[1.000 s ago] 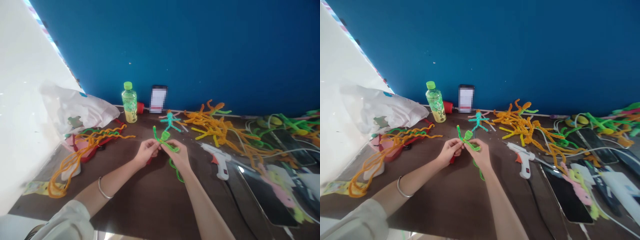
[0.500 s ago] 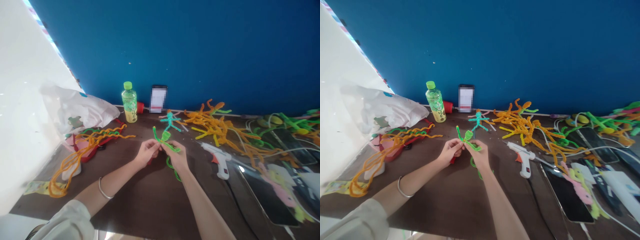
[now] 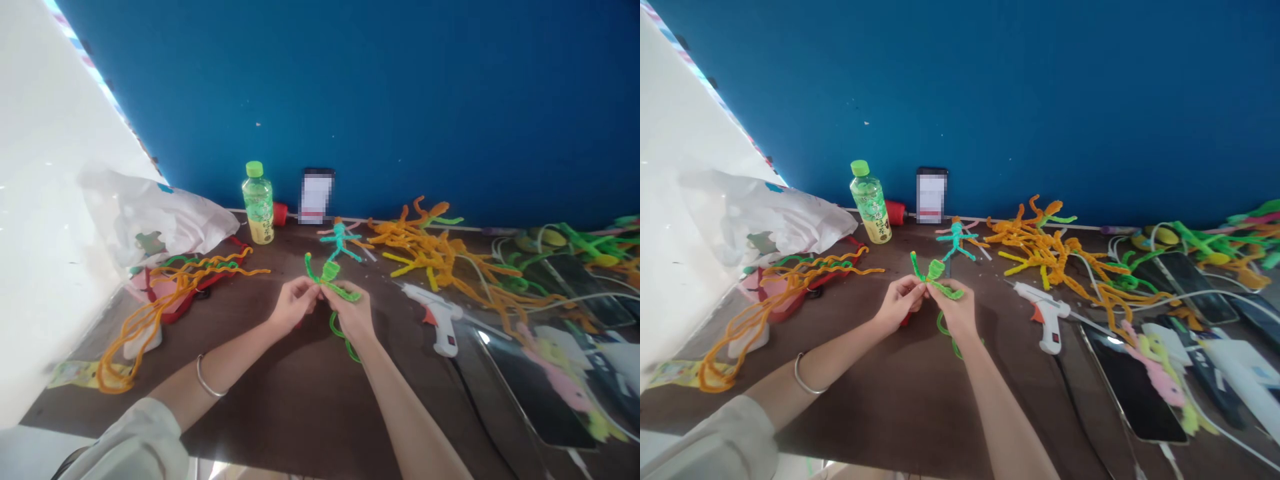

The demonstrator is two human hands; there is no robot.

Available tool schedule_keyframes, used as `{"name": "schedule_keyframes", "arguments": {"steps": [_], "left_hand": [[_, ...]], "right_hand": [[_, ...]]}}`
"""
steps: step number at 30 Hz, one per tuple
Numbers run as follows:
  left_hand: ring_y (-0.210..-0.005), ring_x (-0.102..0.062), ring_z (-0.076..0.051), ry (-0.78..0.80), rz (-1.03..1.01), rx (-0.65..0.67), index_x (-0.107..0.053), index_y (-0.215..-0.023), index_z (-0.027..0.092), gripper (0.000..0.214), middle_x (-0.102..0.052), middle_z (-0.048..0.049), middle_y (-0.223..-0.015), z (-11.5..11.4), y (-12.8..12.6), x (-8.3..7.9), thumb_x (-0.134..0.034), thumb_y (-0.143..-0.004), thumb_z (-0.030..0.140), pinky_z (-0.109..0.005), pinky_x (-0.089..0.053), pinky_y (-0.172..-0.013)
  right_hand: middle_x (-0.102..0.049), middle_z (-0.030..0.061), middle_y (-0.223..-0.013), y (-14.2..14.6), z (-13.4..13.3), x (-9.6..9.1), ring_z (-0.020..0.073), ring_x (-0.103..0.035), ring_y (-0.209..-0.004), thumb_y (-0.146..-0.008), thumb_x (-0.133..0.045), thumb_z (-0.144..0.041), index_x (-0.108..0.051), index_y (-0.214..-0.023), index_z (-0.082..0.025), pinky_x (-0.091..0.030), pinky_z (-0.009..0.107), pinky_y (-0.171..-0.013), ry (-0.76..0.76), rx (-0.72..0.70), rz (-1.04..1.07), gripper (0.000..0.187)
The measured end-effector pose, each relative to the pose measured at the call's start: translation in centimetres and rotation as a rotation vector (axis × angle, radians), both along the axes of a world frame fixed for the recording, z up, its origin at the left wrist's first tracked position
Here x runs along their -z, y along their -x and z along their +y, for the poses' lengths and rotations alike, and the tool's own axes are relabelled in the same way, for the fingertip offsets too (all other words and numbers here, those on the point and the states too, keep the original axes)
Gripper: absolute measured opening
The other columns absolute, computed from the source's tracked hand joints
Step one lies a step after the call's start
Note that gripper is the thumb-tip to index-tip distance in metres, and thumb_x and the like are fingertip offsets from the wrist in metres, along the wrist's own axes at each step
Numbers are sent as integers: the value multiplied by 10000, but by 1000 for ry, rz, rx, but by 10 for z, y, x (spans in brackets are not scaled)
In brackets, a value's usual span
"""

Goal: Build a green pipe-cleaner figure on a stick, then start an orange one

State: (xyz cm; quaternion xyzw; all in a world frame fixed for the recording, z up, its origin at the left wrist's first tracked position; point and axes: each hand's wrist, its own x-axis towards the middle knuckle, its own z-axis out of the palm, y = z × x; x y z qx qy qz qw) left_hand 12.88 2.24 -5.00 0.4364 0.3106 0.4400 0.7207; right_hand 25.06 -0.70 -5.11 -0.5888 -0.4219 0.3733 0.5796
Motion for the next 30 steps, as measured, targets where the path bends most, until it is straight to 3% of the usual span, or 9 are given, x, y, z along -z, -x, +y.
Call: {"name": "schedule_keyframes", "arguments": {"steps": [8, 14, 21, 30], "left_hand": [[-377, -339, -37, -124, 161, -82, -546, -628, 138, 289, -419, 54, -432, -2, 2, -1, -602, -702, 412, -182, -254, -395], [-442, -406, -59, -218, 244, -154, -586, -656, 147, 223, -485, 28, -492, -2, 4, 0, -613, -702, 364, -184, -297, -433], [-368, -320, -15, -43, 51, -82, -515, -648, 132, 319, -491, 35, -520, -1, 0, -1, -614, -690, 433, -170, -234, -373], [-353, -296, 6, 16, -40, -101, -479, -639, 133, 334, -491, 43, -541, 1, 1, -5, -633, -676, 427, -156, -184, -355]], "right_hand": [[-537, -14, -479, 4, -2, -3, 74, -409, -411, -613, -690, -404, -644, -645, -138, -295, 208, -391, 25, 2, 37, 272], [-568, -3, -525, 9, -4, -8, 92, -453, -446, -642, -675, -357, -659, -675, -146, -332, 216, -419, 33, 25, 20, 215], [-583, -1, -542, 7, -1, -11, 98, -471, -477, -614, -684, -396, -663, -668, -130, -352, 218, -447, 62, 16, -6, 273], [-589, 6, -601, -1, 1, -8, 104, -478, -532, -593, -708, -402, -660, -724, -148, -354, 220, -484, 89, -84, 21, 290]]}}
